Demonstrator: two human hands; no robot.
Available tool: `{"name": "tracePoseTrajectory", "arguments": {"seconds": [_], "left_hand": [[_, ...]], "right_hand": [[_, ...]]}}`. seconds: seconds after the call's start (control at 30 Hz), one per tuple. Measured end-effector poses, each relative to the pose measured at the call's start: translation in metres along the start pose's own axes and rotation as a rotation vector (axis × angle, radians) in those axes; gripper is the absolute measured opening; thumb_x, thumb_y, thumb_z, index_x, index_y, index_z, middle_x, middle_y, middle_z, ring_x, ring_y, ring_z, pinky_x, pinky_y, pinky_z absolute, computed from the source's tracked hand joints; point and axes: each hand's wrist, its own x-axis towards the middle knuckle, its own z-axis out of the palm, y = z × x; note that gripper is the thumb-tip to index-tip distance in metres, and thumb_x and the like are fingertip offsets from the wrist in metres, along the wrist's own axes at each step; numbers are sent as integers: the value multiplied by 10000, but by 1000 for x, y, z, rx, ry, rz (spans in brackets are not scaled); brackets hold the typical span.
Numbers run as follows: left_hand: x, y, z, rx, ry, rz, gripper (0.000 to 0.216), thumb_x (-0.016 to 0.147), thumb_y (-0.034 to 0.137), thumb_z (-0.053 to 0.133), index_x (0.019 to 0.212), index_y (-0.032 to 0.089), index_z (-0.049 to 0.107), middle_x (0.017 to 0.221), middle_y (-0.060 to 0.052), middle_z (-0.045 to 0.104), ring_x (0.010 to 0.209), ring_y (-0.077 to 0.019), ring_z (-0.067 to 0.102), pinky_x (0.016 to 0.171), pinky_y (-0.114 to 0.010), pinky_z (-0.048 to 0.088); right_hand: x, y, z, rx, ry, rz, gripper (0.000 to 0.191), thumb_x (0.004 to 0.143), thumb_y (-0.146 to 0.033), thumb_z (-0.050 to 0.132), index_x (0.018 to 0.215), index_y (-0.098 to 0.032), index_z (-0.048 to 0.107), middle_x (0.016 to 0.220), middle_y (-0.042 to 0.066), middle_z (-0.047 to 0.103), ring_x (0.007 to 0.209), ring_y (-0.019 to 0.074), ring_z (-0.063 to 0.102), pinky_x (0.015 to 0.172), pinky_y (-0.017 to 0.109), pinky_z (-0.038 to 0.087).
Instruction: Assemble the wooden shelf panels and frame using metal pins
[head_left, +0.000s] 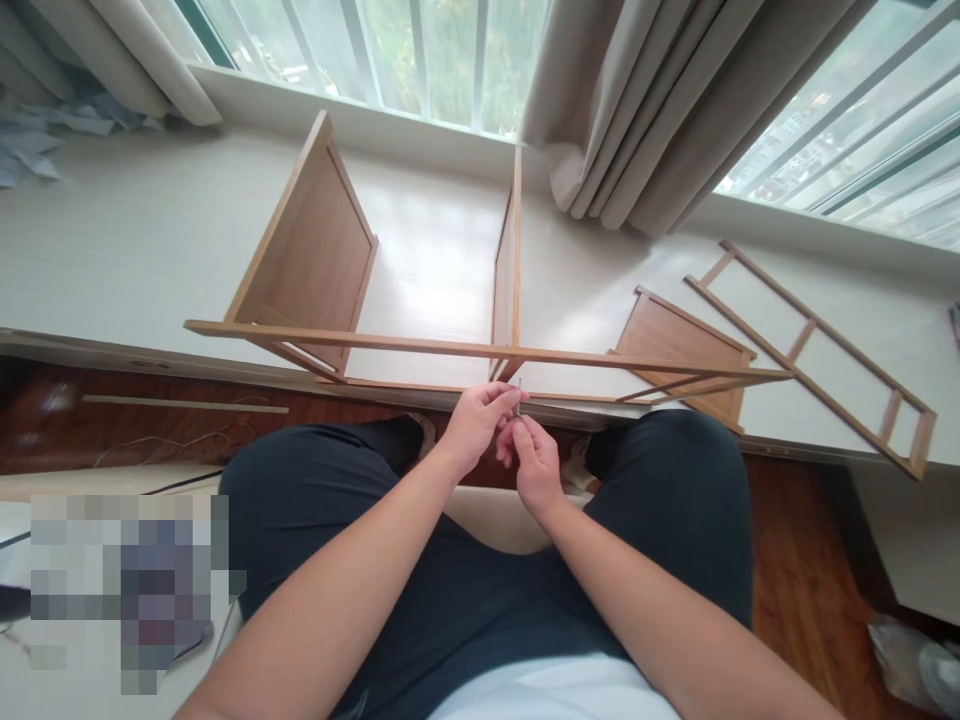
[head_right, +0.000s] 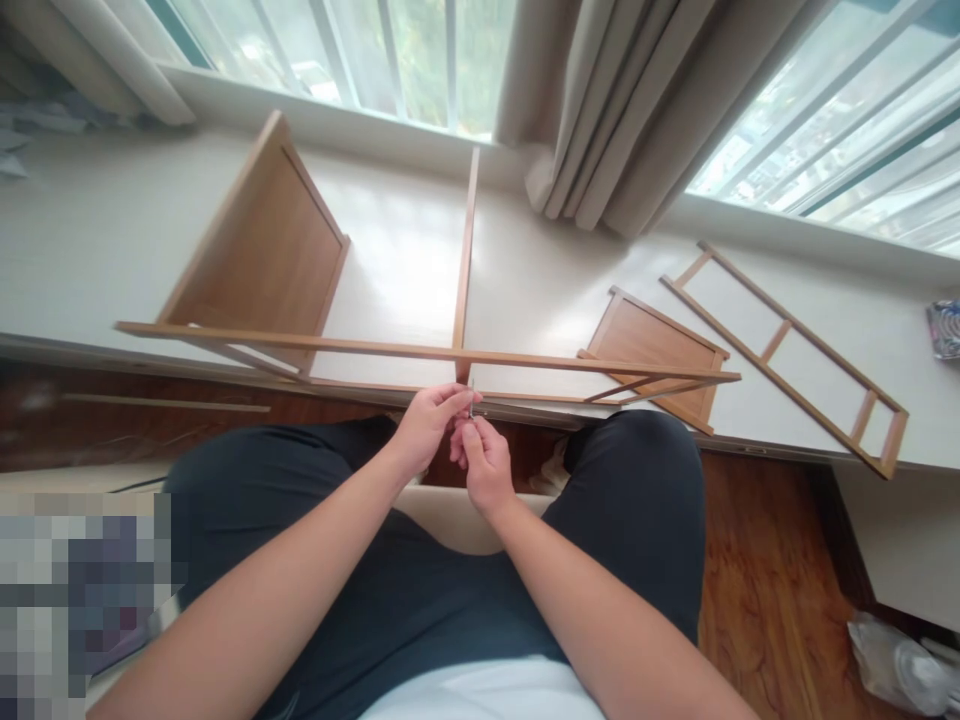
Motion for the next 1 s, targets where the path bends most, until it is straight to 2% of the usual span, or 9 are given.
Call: {"name": "tracePoseTrajectory", "arguments": {"seconds": [0.13,0.23,0.37,0.53,1.0], "left_hand": [[-13,16,12,-191,-58,67,322,781,443,774,863,136,721,576,30,556,443,-65,474,418,-188,377],[-19,26,18,-300,-37,72,318,762,425,797,864,136,715,587,37,547,454,-66,473,402,-186,379],[-21,34,21,-373,17,69,322,733,401,814,869,127,712,625,40,553,453,-72,491,366,-195,387],[-23,42,21,-342,34,69,326,725,413,806,870,138,706,606,48,540,416,-75,473,330,-201,369],[-25,44,24,-337,57,49,320,727,410,804,863,142,696,573,60,514,396,-65,453,318,-187,347]], "right_hand": [[-6,-30,0,-140,50,-157,352,1037,-423,468,772,-206,549,642,-16,550,556,115,470,565,263,388],[-2,-43,2,-191,55,-209,318,1036,-418,473,812,-208,559,641,-21,554,557,117,479,573,264,398],[5,-55,6,-204,68,-192,314,1038,-419,470,826,-210,567,631,-26,552,541,114,467,561,261,383],[8,-64,13,-216,69,-190,354,1039,-441,454,777,-222,550,627,-20,547,543,124,465,573,271,385],[9,-68,16,-216,70,-185,378,1048,-452,425,780,-224,562,616,-19,532,545,130,461,591,274,390]]}}
